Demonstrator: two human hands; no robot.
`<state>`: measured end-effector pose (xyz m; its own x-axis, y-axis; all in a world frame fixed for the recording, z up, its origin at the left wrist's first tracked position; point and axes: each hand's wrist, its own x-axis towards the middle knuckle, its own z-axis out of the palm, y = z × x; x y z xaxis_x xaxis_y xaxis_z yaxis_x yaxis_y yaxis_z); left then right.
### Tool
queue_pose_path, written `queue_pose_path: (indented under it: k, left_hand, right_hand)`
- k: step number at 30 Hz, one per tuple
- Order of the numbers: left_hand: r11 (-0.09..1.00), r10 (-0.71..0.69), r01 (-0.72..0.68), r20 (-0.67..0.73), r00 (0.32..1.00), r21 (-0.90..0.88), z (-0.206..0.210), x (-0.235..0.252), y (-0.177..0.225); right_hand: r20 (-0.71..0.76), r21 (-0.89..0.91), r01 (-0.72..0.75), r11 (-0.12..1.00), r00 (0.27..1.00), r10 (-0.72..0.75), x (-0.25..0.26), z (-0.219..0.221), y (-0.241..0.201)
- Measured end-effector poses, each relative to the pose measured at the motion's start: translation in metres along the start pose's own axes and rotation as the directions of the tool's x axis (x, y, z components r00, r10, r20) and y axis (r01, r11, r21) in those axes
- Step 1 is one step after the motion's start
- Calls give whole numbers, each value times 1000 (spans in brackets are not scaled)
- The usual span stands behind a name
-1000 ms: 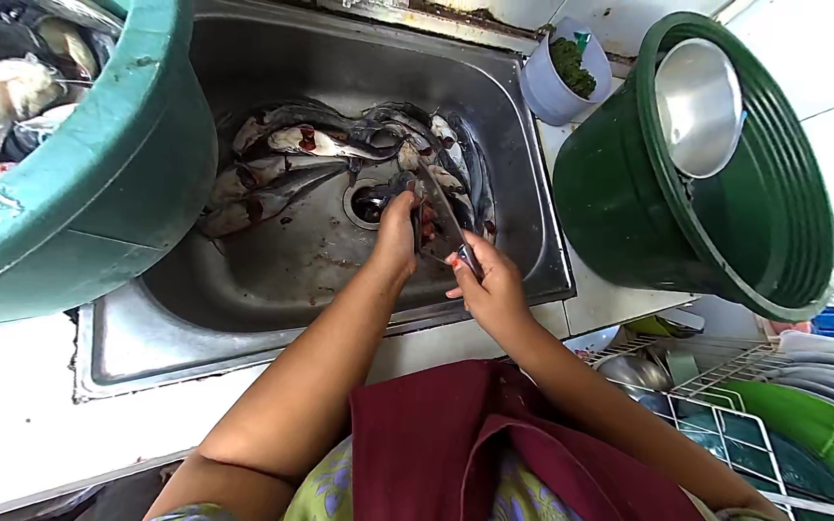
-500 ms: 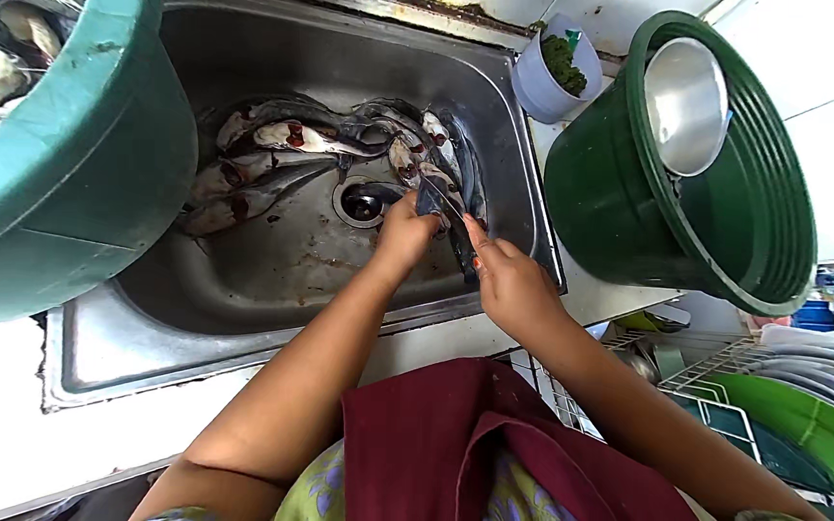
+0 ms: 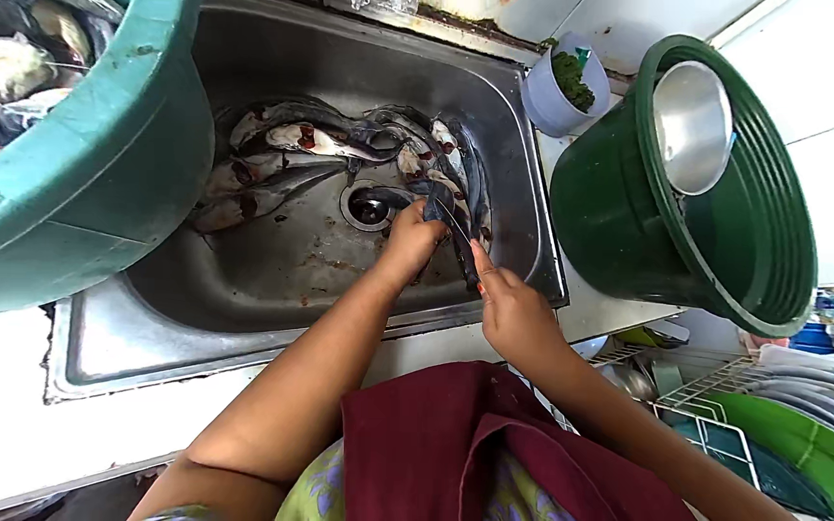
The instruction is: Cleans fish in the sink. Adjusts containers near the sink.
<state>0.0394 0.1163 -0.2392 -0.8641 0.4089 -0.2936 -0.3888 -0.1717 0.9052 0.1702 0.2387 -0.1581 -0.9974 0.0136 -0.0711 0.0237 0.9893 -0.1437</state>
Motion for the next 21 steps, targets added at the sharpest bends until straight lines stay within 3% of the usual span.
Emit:
queue_pose_path:
  k: [5, 8, 14, 18, 21]
  left_hand:
    - [987, 63, -67, 32, 997, 147, 1, 3, -9]
    - [985, 83, -93, 76, 994, 146, -1, 3, -11]
    - [1000, 6, -5, 21, 1000, -30, 0, 1, -2]
    - [990, 50, -55, 37, 998, 131, 1, 1, -7]
    - [975, 89, -106, 90, 992, 195, 2, 0, -7]
  right_hand:
    - [6, 13, -18, 1000, 1000, 18, 51, 4, -9]
    - [62, 67, -31, 997, 998, 26, 76, -1, -14]
    - [57, 84, -10, 996, 998, 6, 28, -5, 0]
    - [56, 46, -62, 997, 997, 59, 14, 0, -2]
    - [107, 163, -91, 982, 991, 74, 40, -4, -1]
